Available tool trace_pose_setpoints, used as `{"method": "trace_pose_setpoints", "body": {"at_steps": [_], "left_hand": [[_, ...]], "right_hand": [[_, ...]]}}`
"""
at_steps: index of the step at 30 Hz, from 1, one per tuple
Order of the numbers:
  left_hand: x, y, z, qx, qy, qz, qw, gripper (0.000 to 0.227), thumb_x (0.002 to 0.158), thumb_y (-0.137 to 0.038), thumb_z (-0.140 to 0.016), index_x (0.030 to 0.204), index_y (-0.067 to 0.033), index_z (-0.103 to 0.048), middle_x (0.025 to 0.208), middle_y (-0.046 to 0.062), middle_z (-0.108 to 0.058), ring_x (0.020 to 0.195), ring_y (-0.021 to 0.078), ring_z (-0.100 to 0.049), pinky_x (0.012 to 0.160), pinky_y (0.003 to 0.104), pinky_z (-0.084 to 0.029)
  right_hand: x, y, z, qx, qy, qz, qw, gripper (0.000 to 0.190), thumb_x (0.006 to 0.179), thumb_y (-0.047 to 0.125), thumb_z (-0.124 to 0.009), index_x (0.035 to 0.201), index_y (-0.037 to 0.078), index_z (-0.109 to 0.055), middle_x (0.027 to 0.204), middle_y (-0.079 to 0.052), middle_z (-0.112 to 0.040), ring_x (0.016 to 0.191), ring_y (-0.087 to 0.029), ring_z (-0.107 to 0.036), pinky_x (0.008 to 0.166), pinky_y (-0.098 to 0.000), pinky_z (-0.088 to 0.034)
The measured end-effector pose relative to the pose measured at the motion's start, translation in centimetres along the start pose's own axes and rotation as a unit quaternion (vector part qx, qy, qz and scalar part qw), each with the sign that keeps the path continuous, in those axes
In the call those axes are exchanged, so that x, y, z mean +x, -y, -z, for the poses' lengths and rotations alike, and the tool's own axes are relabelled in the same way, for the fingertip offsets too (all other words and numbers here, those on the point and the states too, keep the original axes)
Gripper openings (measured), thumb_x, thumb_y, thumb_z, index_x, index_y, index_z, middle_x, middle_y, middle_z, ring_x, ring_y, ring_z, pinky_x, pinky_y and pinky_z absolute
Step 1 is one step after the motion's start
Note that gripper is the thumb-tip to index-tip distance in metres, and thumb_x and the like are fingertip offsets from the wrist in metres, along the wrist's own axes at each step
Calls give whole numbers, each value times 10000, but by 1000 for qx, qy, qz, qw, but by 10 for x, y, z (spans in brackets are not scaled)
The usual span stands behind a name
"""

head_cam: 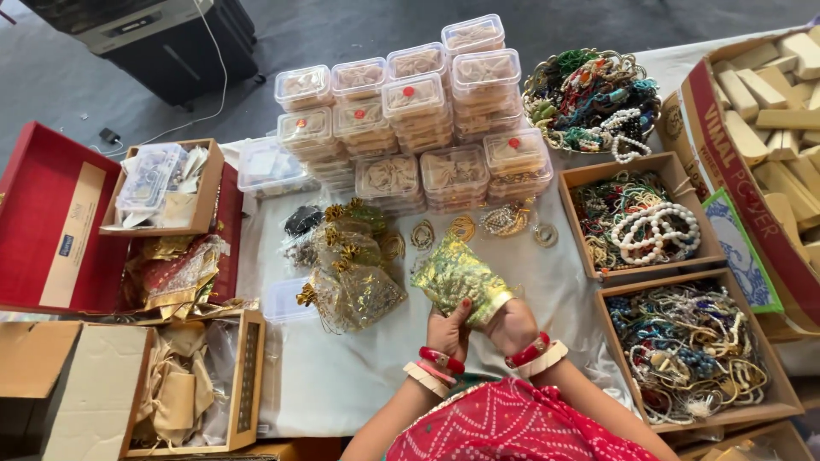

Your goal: The person organizes jewelry on a table by picking up various items, including necklaces and bracelets, and placing them into small, colorful drawstring bags. They then place the filled bags into a red box. The table is covered with numerous plastic containers and boxes filled with assorted jewelry.

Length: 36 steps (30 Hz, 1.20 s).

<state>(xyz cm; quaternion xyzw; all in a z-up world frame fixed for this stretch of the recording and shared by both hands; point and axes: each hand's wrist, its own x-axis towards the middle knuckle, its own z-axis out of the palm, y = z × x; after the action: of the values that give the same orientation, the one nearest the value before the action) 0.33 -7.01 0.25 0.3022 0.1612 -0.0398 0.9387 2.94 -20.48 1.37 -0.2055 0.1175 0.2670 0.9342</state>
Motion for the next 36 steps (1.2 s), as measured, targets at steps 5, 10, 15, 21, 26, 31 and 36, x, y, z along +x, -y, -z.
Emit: {"method": "trace_pose_setpoints", "body": {"at_steps": [5,10,15,21,26,31,36], "left_hand": [[14,28,21,-39,-40,19,998,554,876,-68,-740,1388,-71,-528,1238,94,-692,1110,278,-671,961,455,-556],[20,27,40,-86,-14,3,996,602,918,-373,-793,1352,2,-609,1254,145,-710,1157,318,-665,1027,492,-530],[7,13,21,-147,52,93,983,580,912,-388,-778,1387,-114,-589,1322,57,-678,1258,246,-646,1175,468,-480],[44,32,61,-243,-12,57,968,576,918,-446,-740,1316,-49,-615,1239,129,-702,1143,308,-669,1038,490,-526],[29,14,41,-266,-45,23,963,560,857,-370,-748,1294,-46,-615,1235,124,-710,1146,311,-661,1026,502,-524],[10,25,31,-200,-6,-16,980,482,897,-151,-750,1347,-63,-602,1266,100,-685,1180,284,-632,1076,469,-478],[-11,10,23,-197,103,27,975,560,946,-254,-761,1394,-2,-539,1380,152,-631,1309,316,-584,1188,492,-420]], "right_hand": [[18,-24,86,-189,-86,31,978,413,1008,191,-405,1336,1,-570,1264,-163,-656,1085,-300,-643,950,-461,-504],[-3,-28,83,-322,-31,6,946,396,948,110,-463,1313,26,-593,1261,-104,-668,1111,-236,-638,957,-396,-495],[22,24,93,-447,-13,39,894,413,888,28,-519,1289,51,-617,1258,-46,-679,1137,-171,-633,964,-331,-486],[5,7,28,-439,7,134,889,512,925,92,-601,1421,-11,-527,1331,-95,-654,1189,-188,-628,997,-357,-497],[-19,17,-25,-359,58,110,925,575,955,195,-597,1481,5,-463,1349,-79,-649,1185,-167,-625,966,-334,-507],[1,6,3,-470,-2,124,874,516,948,171,-671,1407,4,-506,1208,-72,-710,1057,-152,-678,893,-313,-550],[-1,21,0,-347,-107,111,925,281,999,111,-576,1234,30,-707,1033,-40,-734,831,-109,-667,712,-301,-552]]}}
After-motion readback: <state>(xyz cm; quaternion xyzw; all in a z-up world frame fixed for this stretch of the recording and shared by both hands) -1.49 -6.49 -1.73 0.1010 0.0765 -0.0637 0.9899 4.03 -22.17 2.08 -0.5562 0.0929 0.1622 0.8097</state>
